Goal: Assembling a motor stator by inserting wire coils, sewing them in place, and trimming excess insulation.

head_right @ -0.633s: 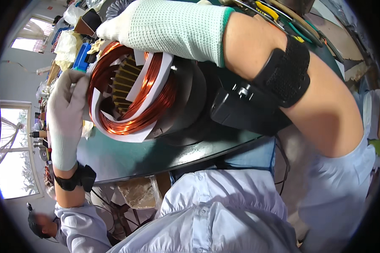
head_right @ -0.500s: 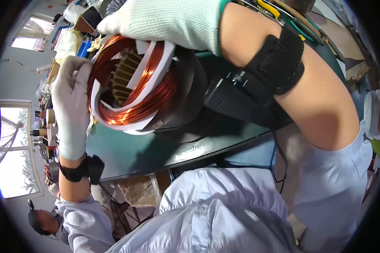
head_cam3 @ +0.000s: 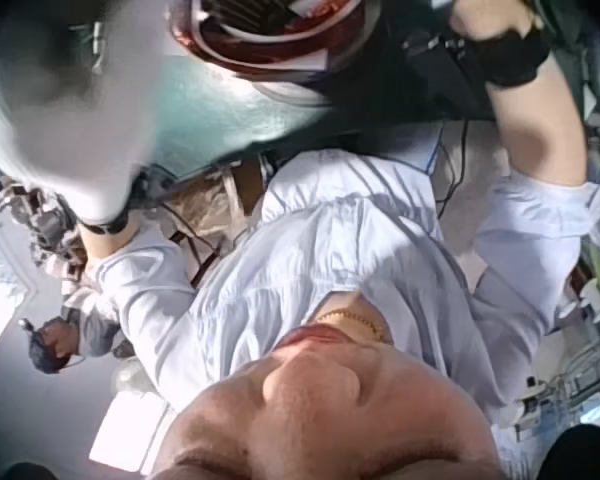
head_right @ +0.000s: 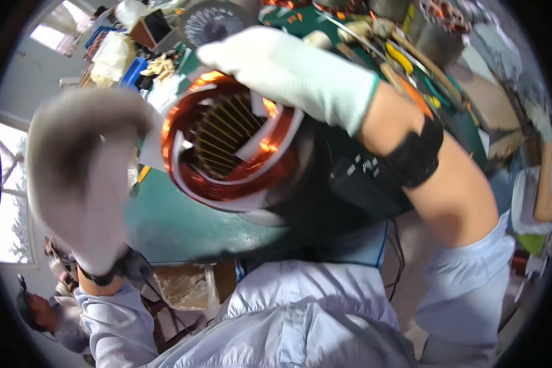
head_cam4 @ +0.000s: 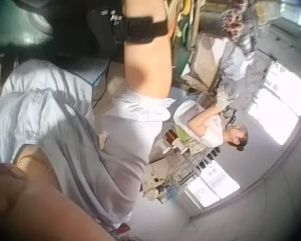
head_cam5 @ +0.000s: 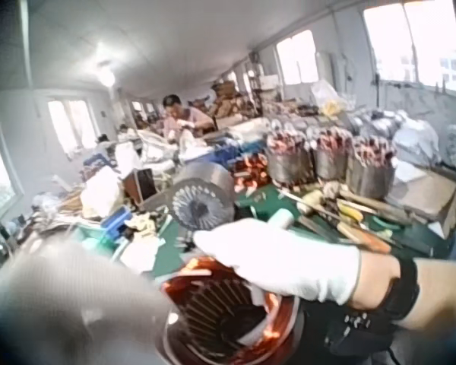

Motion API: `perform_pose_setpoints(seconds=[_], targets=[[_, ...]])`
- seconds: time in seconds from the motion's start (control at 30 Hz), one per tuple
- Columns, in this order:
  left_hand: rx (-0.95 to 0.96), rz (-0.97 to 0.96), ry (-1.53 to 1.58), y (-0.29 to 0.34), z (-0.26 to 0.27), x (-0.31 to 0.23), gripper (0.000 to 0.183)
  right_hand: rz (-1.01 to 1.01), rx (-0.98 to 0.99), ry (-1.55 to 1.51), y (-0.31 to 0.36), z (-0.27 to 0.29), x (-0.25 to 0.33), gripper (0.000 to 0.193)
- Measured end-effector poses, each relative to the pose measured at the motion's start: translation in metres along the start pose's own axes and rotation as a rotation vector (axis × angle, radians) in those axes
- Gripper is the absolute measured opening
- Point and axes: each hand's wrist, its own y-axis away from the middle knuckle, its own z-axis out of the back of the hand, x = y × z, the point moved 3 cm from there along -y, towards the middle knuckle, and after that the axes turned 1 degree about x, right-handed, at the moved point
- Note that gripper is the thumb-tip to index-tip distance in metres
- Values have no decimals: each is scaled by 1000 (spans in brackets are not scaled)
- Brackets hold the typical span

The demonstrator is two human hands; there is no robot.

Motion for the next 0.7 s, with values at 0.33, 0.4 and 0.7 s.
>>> perform_pose_setpoints(seconds=[0.33, 0.4, 0.7], targets=[[864, -713, 159, 43, -11, -89, 29, -593, -6, -555, -21, -21, 11, 45], [820, -768, 202, 51, -21, -89, 29, -561, -78, -684, -17, -20, 5, 39], [731, -870, 327, 68, -27, -73, 25, -657, -66, -738, -26, -12, 29, 36]])
